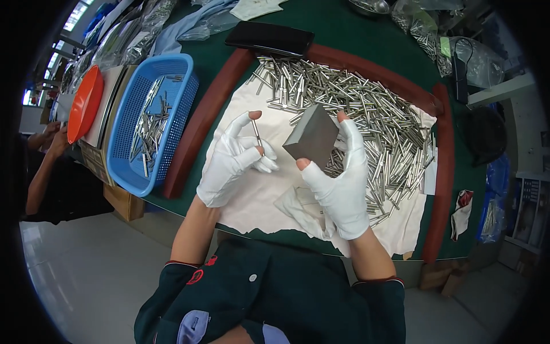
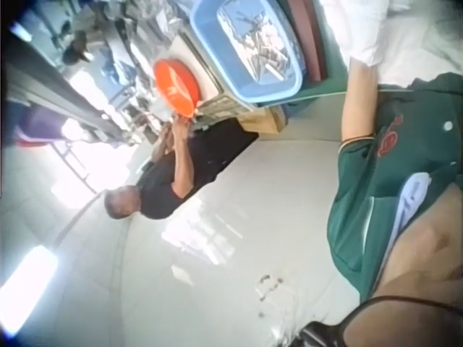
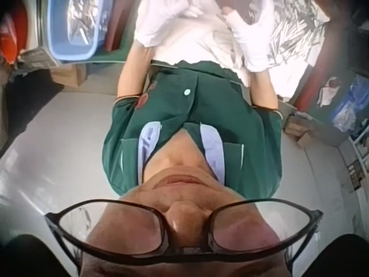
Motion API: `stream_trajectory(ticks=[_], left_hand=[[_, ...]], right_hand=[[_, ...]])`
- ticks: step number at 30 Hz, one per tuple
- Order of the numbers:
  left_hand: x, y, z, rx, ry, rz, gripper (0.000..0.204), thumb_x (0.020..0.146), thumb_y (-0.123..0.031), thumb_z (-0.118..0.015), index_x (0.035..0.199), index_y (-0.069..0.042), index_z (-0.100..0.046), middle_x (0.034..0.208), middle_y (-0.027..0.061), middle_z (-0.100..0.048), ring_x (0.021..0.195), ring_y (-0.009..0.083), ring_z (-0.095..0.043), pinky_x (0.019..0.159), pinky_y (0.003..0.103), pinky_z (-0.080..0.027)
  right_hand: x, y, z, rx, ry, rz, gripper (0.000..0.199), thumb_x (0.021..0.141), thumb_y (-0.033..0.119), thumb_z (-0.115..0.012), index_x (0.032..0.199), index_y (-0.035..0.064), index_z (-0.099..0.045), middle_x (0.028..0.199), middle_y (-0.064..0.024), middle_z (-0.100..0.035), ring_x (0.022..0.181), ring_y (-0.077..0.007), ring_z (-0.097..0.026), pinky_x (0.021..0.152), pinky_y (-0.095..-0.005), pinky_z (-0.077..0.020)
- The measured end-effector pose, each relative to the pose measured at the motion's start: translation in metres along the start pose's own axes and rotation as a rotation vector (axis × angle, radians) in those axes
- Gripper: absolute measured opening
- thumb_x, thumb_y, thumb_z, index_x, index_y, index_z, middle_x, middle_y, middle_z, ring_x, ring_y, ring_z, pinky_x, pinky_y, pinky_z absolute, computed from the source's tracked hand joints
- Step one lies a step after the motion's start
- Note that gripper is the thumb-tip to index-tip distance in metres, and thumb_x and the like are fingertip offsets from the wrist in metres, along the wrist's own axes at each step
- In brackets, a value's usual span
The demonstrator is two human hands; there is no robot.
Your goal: Polishing small cylindrical metal pins using a sanding block at a manufacturing workbench.
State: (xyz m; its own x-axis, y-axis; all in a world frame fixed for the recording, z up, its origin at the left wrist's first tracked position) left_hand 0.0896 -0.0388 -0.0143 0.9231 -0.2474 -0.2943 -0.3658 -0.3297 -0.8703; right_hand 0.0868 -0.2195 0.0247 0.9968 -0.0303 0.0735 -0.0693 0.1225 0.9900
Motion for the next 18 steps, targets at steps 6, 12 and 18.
stream_trajectory(ticks=[6,12,18], left_hand=[[-0.005,0.005,-0.008,0.029,0.037,-0.005,0.065,0.083,0.008,-0.054,0.142,0.0,-0.029,0.082,0.0062,-0.061,0.075,0.0107,-0.06,0.072,0.024,-0.052],[-0.009,0.009,-0.01,0.172,-0.022,-0.095,0.067,0.082,0.009,-0.05,0.144,-0.002,-0.03,0.077,-0.0006,-0.055,0.069,0.0031,-0.05,0.063,0.019,-0.042],[-0.009,0.01,-0.009,0.392,-0.006,-0.288,0.069,0.081,0.01,-0.049,0.145,-0.011,-0.034,0.07,0.003,-0.057,0.061,0.0086,-0.053,0.06,0.022,-0.044]], right_hand=[[-0.005,0.01,-0.016,-0.364,0.073,0.294,0.078,0.062,0.015,-0.08,0.129,-0.0019,-0.045,0.12,-0.0176,-0.051,0.108,-0.0305,-0.053,0.095,-0.0397,-0.0424],[-0.002,0.01,-0.023,-0.371,0.129,0.244,0.073,0.061,0.015,-0.081,0.125,-0.0006,-0.05,0.117,-0.0157,-0.053,0.105,-0.0299,-0.054,0.091,-0.04,-0.0439],[-0.004,0.006,-0.027,-0.305,0.203,0.245,0.071,0.061,0.018,-0.081,0.124,0.0022,-0.053,0.115,-0.0135,-0.054,0.103,-0.0281,-0.054,0.09,-0.0377,-0.0445]])
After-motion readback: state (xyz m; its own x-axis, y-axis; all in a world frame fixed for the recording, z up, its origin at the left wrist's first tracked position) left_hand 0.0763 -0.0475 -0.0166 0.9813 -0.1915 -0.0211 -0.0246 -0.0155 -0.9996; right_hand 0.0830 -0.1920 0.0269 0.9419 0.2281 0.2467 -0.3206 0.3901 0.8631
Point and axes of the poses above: each hand's wrist, its own x-axis towards the middle knuckle, its own z-axis out of the back of the hand, y = z × x, the point moved 9 cm from there along x, towards the middle knuckle
